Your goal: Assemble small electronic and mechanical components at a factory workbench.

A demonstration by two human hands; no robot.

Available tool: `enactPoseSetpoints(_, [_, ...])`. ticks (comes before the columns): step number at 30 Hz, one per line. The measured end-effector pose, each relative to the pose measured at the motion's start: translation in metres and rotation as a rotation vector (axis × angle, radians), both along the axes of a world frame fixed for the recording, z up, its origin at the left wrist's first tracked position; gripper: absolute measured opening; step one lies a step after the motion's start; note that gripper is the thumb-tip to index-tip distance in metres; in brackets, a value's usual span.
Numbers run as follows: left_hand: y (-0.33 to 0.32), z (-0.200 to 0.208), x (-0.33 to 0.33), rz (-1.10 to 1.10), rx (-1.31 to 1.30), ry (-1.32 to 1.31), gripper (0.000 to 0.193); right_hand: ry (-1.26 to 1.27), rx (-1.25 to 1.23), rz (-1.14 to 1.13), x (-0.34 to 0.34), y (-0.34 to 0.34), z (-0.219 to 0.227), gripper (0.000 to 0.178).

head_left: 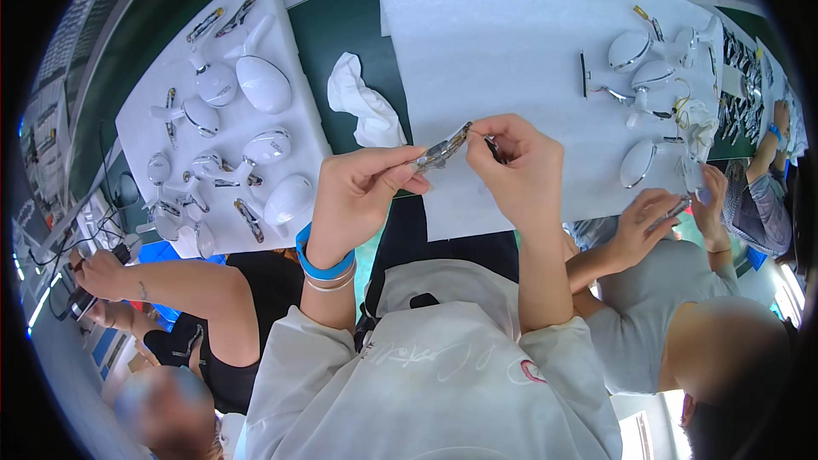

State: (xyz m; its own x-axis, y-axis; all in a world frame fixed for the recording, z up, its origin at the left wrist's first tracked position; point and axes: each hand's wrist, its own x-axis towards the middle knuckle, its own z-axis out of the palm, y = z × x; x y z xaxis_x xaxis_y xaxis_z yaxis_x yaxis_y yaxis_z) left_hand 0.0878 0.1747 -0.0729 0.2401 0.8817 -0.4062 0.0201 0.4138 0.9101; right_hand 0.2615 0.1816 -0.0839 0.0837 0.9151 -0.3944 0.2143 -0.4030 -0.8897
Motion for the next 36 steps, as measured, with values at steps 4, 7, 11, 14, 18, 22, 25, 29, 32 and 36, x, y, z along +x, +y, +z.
enactPoseSetpoints(4, [-0.001, 0.000, 0.000, 0.007, 0.017, 0.003, 0.017, -0.022, -0.024, -0.043, -0.007, -0.002, 0.003, 0.007])
enactPoseSetpoints(7, [0.001, -0.005, -0.004, -0.017, 0.002, -0.015, 0.019, -0.081, 0.027, 0.022, -0.003, 0.000, 0.000, 0.007])
enactPoseSetpoints(11, [0.006, -0.008, -0.010, -0.055, -0.163, -0.173, 0.025, -0.032, 0.047, 0.137, 0.010, 0.007, 0.002, 0.007])
enactPoseSetpoints(14, [0.006, -0.007, -0.009, -0.118, -0.178, -0.183, 0.027, -0.021, 0.057, 0.163, 0.010, 0.008, 0.004, 0.006])
enactPoseSetpoints(18, [0.002, -0.008, -0.008, -0.122, -0.170, -0.225, 0.029, -0.009, 0.061, 0.237, 0.013, 0.008, 0.006, 0.005])
enactPoseSetpoints(22, [0.004, -0.001, 0.000, -0.102, -0.240, -0.076, 0.028, 0.009, 0.113, 0.299, 0.013, 0.009, 0.007, 0.005])
enactPoseSetpoints(25, [0.002, -0.001, 0.001, -0.081, -0.196, -0.059, 0.025, 0.032, 0.095, 0.300, 0.013, 0.010, 0.003, 0.005])
enactPoseSetpoints(29, [0.001, 0.002, 0.003, -0.093, -0.114, 0.032, 0.024, 0.038, 0.061, 0.265, 0.011, 0.008, 0.003, 0.005])
enactPoseSetpoints(32, [-0.001, 0.003, 0.006, -0.062, -0.063, 0.088, 0.023, -0.017, 0.105, 0.227, 0.004, 0.007, 0.005, 0.005])
enactPoseSetpoints(36, [-0.004, 0.001, 0.008, 0.003, -0.021, 0.099, 0.022, -0.093, 0.168, 0.208, -0.001, 0.006, 0.007, 0.007])
